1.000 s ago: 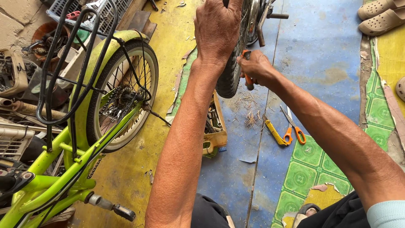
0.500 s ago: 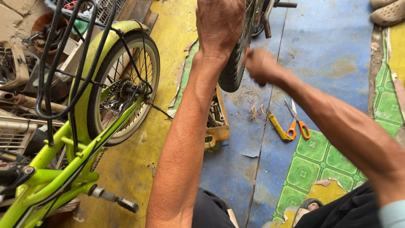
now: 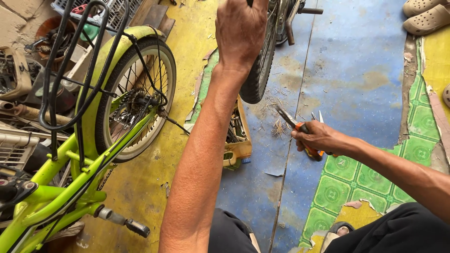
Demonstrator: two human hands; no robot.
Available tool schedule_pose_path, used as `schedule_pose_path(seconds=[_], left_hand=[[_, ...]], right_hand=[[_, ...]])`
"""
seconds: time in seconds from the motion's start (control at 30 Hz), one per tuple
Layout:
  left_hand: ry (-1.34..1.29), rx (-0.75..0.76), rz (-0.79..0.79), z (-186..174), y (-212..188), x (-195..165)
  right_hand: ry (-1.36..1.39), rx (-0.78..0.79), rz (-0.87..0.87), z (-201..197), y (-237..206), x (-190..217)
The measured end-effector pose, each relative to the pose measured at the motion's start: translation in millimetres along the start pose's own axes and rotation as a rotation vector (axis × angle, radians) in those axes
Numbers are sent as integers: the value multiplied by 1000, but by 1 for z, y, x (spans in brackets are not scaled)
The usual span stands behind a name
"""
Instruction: The person uses pliers to pry the tire bead off the rim of a bicycle wheel. They rotate the wheel and continue prying around the circumference to loosen the tire from the rim.
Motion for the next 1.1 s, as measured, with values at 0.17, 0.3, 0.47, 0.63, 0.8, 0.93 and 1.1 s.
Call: schedule_pose_path(seconds=[0.17, 0.3, 0.47, 0.63, 0.8, 0.93, 1.1], left_hand=[[-300, 8, -25, -24, -59, -15], [-241, 30, -37, -45, -101, -14], [-205, -12, -80, -53, -80, -3], [-256, 101, -148, -29, -71, -11], [-281, 118, -125, -40, -95, -13], [-264, 126, -145, -40, -100, -9], [-296, 125, -109, -41, -105, -12]], right_hand=[[-311, -20, 36, -17, -5, -4], [-27, -199, -88, -47, -12, 27], [24, -283, 45, -69, -12, 54], [182, -260, -186, -66, 0, 101], [-32, -330, -178, -67, 15, 118], [95, -285, -237, -67, 25, 128], [115, -287, -193, -74, 47, 145]])
Point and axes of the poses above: each hand's wrist, its own y-axis towards the middle knuckle, its own z-axis out of the palm, x = y × z, the point moved 8 cm from there along y, towards the middle knuckle
